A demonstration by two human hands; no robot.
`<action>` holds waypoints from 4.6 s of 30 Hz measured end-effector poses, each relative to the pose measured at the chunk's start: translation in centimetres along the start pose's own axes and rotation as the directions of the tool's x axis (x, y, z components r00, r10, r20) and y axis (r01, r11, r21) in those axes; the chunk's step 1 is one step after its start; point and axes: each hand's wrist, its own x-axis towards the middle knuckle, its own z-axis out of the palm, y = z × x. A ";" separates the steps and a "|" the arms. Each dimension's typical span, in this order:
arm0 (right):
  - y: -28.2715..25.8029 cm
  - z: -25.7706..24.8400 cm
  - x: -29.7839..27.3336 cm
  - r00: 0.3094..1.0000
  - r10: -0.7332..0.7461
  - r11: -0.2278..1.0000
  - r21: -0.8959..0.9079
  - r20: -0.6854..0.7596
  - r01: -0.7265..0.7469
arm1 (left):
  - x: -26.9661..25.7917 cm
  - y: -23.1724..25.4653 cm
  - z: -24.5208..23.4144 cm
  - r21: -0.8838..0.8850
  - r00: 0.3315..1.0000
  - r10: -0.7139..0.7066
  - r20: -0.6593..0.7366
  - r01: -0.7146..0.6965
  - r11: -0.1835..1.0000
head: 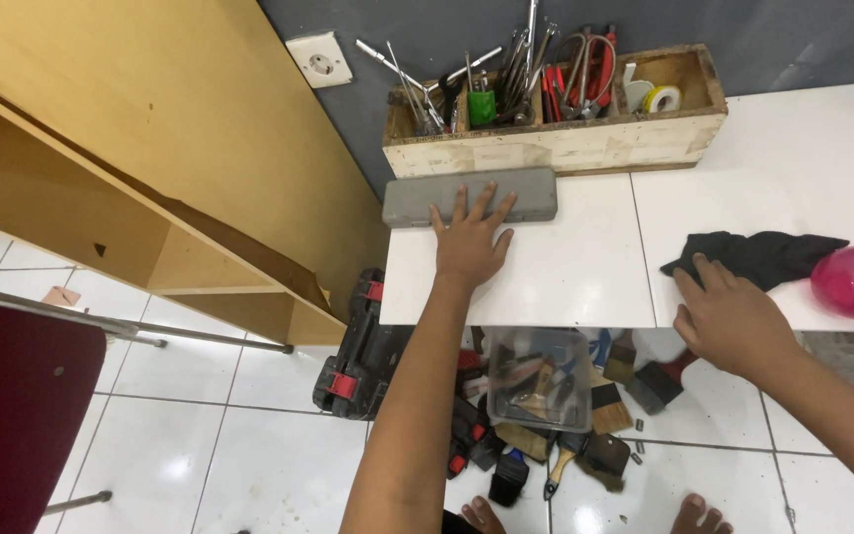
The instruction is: The person organizes tools by wiping metal bits with a cloth and placing them into a gray case. They then open a black toolbox, spray a bit with a pink bottle, wipe it, and place it into the toolbox.
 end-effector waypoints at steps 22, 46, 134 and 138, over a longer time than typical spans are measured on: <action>-0.9 -1.5 0.3 0.999 -0.006 0.999 -0.049 -0.043 0.004 | 0.2 1.4 0.4 0.055 0.999 0.024 -0.041 -0.022 0.998; 0.3 -5.2 -2.6 0.998 -0.056 0.956 0.290 0.007 0.051 | -8.0 -3.6 -2.9 -0.423 0.970 -0.020 -0.241 -0.086 0.902; -12.9 -21.4 -13.0 0.829 -0.248 0.824 0.560 0.501 -0.092 | -28.9 -1.7 -14.8 -0.248 0.981 -0.131 0.141 0.163 0.955; -12.9 -21.7 -14.3 0.942 -0.178 0.686 0.722 0.283 -0.087 | -26.8 2.8 -12.9 -0.291 0.992 0.039 0.119 -0.003 0.957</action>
